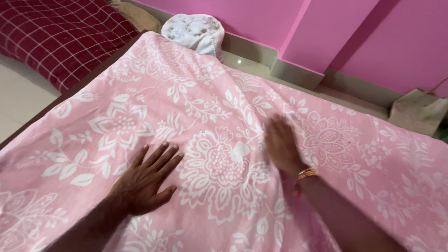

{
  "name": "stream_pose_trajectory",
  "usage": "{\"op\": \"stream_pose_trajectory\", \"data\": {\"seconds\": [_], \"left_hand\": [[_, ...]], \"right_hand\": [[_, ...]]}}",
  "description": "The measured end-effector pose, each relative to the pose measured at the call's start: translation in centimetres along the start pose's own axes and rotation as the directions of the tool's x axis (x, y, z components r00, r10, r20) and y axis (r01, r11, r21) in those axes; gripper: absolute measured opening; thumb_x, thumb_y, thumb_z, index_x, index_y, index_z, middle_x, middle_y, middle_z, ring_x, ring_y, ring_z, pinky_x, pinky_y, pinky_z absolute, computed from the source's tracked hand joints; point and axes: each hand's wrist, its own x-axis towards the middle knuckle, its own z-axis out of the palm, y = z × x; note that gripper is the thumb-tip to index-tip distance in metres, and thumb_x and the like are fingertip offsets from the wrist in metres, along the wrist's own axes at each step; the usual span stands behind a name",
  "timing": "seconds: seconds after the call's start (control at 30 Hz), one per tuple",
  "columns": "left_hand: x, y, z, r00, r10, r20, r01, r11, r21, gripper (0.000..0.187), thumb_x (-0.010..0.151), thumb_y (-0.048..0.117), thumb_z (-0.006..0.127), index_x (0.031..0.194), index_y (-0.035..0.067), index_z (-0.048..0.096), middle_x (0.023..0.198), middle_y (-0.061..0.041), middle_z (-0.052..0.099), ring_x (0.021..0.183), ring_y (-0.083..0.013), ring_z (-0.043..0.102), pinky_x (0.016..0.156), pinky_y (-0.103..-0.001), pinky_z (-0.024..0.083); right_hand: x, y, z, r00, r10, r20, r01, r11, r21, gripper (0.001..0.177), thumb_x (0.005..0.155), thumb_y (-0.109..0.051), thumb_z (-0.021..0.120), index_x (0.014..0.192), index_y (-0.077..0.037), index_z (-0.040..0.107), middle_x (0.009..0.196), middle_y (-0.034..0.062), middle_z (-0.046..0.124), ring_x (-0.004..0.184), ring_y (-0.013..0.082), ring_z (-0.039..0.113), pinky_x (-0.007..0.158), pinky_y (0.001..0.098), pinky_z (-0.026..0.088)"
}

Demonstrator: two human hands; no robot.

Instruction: The person smooths and flattens a pink floral bedsheet by hand, tucking the edges under the mattress.

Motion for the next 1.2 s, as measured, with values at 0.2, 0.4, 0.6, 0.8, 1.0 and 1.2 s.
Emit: {"op": "stream_pose_trajectory", "data": {"seconds": [0.2, 0.4, 0.6, 0.8, 1.0, 1.2], "left_hand": [[0.1, 0.1, -0.1, 1.000, 0.000, -0.008, 0.000, 1.000, 0.020, 0.079, 0.090, 0.050, 0.047, 0.156, 0.011, 0.028, 0.162, -0.014, 0.029, 0.151, -0.0307, 0.021, 0.119, -0.058, 0.011], [-0.8, 0.7, -0.1, 0.999, -0.052, -0.012, 0.053, 0.992, 0.111, 0.077, 0.092, 0.052, 0.044, 0.155, 0.010, 0.030, 0.161, -0.013, 0.031, 0.150, -0.0317, 0.024, 0.117, -0.061, 0.015], [-0.4, 1.4, 0.0, 0.982, -0.152, 0.116, 0.126, 0.970, 0.209, 0.082, 0.091, 0.055, 0.044, 0.156, 0.007, 0.029, 0.164, -0.017, 0.029, 0.150, -0.0347, 0.024, 0.116, -0.066, 0.019], [1.1, 1.6, -1.8, 0.882, -0.200, 0.426, 0.115, 0.969, 0.218, 0.078, 0.095, 0.048, 0.056, 0.153, 0.003, 0.030, 0.162, -0.016, 0.029, 0.150, -0.0326, 0.025, 0.117, -0.055, 0.026], [0.2, -1.8, -7.4, 0.792, -0.256, 0.554, 0.056, 0.934, 0.352, 0.065, 0.090, 0.031, 0.067, 0.144, 0.004, 0.043, 0.147, -0.011, 0.048, 0.138, -0.0275, 0.042, 0.110, -0.050, 0.039], [-0.9, -2.7, -8.4, 0.697, -0.318, 0.643, 0.053, 0.917, 0.396, 0.037, 0.091, 0.031, 0.067, 0.120, 0.010, 0.056, 0.123, -0.005, 0.058, 0.123, -0.0233, 0.052, 0.098, -0.044, 0.047]], "right_hand": [[-3.4, -15.5, 3.4, 0.857, -0.491, 0.155, 0.451, 0.862, 0.232, 0.067, 0.106, -0.036, 0.049, 0.159, -0.002, 0.027, 0.168, 0.0194, 0.024, 0.159, 0.0311, 0.019, 0.129, 0.0442, 0.013], [-0.1, -8.2, 0.9, 0.983, -0.140, 0.122, 0.123, 0.983, 0.135, 0.072, 0.105, -0.045, 0.042, 0.160, -0.001, 0.025, 0.168, 0.0197, 0.021, 0.156, 0.0316, 0.016, 0.125, 0.0434, 0.011], [0.4, -3.9, 2.2, 0.997, -0.079, 0.021, 0.079, 0.997, 0.001, 0.072, 0.104, -0.048, 0.039, 0.158, -0.002, 0.028, 0.167, 0.0187, 0.025, 0.155, 0.0330, 0.019, 0.125, 0.0449, 0.014], [0.1, -4.2, 2.3, 0.998, -0.058, -0.015, 0.058, 0.998, 0.015, 0.072, 0.103, -0.048, 0.038, 0.158, -0.003, 0.027, 0.167, 0.0174, 0.024, 0.155, 0.0317, 0.019, 0.124, 0.0450, 0.014], [0.2, -4.8, 2.1, 0.997, -0.053, 0.061, 0.052, 0.998, 0.029, 0.074, 0.104, -0.051, 0.034, 0.159, -0.002, 0.025, 0.167, 0.0172, 0.022, 0.155, 0.0320, 0.016, 0.124, 0.0455, 0.012], [0.0, -3.3, 2.3, 0.990, -0.043, 0.135, 0.042, 0.999, 0.015, 0.075, 0.105, -0.052, 0.032, 0.161, -0.004, 0.020, 0.169, 0.0163, 0.017, 0.158, 0.0314, 0.012, 0.126, 0.0453, 0.010]]}}
